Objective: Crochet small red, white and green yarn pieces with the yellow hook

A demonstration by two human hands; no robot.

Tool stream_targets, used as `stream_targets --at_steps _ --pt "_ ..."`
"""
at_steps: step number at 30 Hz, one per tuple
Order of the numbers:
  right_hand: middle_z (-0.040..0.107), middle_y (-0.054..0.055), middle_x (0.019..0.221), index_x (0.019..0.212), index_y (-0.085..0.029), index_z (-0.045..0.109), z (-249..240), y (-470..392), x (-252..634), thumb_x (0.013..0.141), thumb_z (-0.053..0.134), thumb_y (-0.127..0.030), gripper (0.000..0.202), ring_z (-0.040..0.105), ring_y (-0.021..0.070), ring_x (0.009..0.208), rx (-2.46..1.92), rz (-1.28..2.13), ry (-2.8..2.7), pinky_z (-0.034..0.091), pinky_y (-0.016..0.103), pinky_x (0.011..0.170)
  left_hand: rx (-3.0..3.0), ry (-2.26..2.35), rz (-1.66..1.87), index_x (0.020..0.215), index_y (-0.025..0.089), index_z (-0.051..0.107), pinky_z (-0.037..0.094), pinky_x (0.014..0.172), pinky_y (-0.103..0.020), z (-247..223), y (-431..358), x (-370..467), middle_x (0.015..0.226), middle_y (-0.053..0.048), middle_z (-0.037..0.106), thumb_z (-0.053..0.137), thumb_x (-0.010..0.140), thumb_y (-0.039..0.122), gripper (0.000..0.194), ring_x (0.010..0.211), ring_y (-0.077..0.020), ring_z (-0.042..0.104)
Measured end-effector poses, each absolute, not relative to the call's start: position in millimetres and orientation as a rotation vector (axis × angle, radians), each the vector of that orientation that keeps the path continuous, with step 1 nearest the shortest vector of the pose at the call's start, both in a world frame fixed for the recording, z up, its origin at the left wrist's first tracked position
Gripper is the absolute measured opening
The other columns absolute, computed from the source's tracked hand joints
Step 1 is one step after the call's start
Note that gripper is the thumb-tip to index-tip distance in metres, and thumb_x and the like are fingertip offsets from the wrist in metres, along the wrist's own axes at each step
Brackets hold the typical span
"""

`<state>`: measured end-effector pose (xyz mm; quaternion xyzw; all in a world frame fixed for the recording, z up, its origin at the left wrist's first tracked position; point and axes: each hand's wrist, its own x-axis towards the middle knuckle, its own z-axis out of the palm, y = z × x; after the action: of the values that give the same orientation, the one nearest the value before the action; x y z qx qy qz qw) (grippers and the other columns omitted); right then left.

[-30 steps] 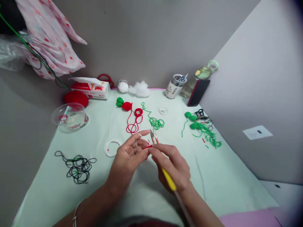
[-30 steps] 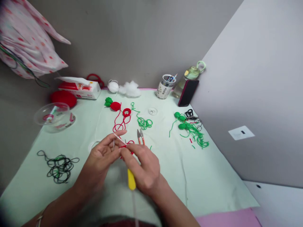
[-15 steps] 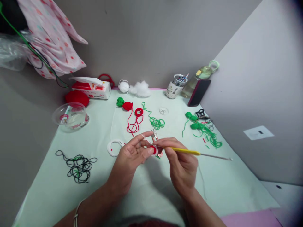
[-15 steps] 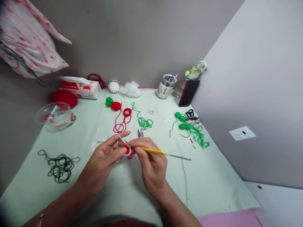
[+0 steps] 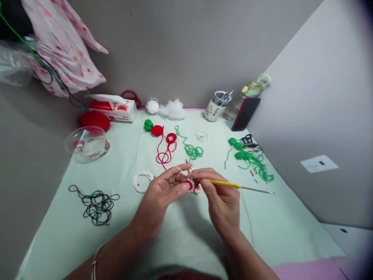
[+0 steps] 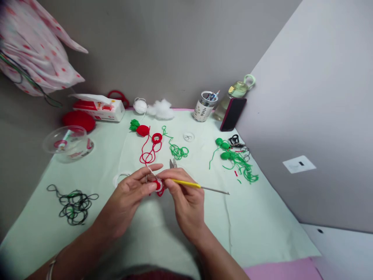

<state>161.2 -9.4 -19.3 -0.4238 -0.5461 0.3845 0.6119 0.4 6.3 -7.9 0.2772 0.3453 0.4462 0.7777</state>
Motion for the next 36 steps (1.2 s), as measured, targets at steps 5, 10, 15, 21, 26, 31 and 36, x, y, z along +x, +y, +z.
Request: stream_targets --at_steps 5,10,15,21,26,31,36 --pt "0.078 0.003 0.089 0.098 -0.026 0.08 -20 -8 164 0.103 0.065 -0.038 0.02 0.07 0.0154 0.071 -0.948 1.085 -1.048 0.053 0.028 0.062 0.65 0.796 0.889 0.124 0.029 0.079 0.042 0.102 -0.041 -12 5 -3 0.095 -0.002 0.073 0.084 0.086 0.032 0.038 0.099 -0.0222 0.066" --pt "0.079 0.004 0.086 0.095 -0.022 0.074 -14 -9 165 0.105 0.061 -0.039 0.024 0.071 0.0165 0.068 -0.942 1.069 -1.06 0.056 0.03 0.063 0.684 0.838 0.899 0.123 0.031 0.079 0.043 0.092 -0.037 -13 5 -6 0.093 -0.001 0.068 0.083 0.085 0.033 0.038 0.093 -0.0202 0.062" --pt "0.079 0.005 0.098 0.113 -0.024 0.073 -19 -19 162 0.108 0.05 -0.017 0.025 0.074 0.0178 0.081 -1.001 0.599 -1.478 0.062 0.033 0.072 0.815 0.948 1.03 0.117 0.03 0.082 0.044 0.088 -0.031 -9 3 -4 0.087 0.001 0.065 0.085 0.085 0.027 0.032 0.084 -0.0153 0.057" --pt "0.078 0.01 0.106 0.124 -0.027 0.076 -27 -20 160 0.098 0.064 -0.009 0.034 0.075 0.0225 0.095 -1.034 0.045 -1.81 0.063 0.035 0.078 0.493 0.756 0.927 0.129 0.024 0.075 0.047 0.094 -0.031 -11 4 4 0.088 -0.001 0.072 0.086 0.084 0.027 0.047 0.091 -0.0172 0.065" --pt "0.076 0.006 0.091 0.107 -0.025 0.078 -19 -13 162 0.106 0.054 -0.018 0.024 0.069 0.0186 0.076 -0.982 0.613 -1.361 0.059 0.033 0.064 0.431 0.708 0.911 0.126 0.02 0.077 0.046 0.094 -0.033 -11 8 2 0.088 -0.002 0.074 0.085 0.084 0.025 0.042 0.086 -0.0164 0.065" --pt "0.08 0.006 0.095 0.103 -0.024 0.079 -14 -10 157 0.103 0.06 -0.017 0.021 0.075 0.021 0.086 -0.981 0.628 -1.409 0.063 0.035 0.071 0.6 0.756 0.965 0.123 0.027 0.079 0.046 0.097 -0.032 -8 3 3 0.089 0.001 0.071 0.084 0.086 0.024 0.037 0.092 -0.0158 0.066" --pt "0.079 0.007 0.107 0.121 -0.03 0.079 -22 -19 154 0.099 0.065 -0.01 0.033 0.076 0.0213 0.092 -1.092 0.28 -1.658 0.064 0.035 0.075 0.518 0.758 0.948 0.123 0.024 0.079 0.047 0.095 -0.032 -11 4 5 0.089 -0.001 0.073 0.086 0.084 0.025 0.04 0.089 -0.0162 0.064"
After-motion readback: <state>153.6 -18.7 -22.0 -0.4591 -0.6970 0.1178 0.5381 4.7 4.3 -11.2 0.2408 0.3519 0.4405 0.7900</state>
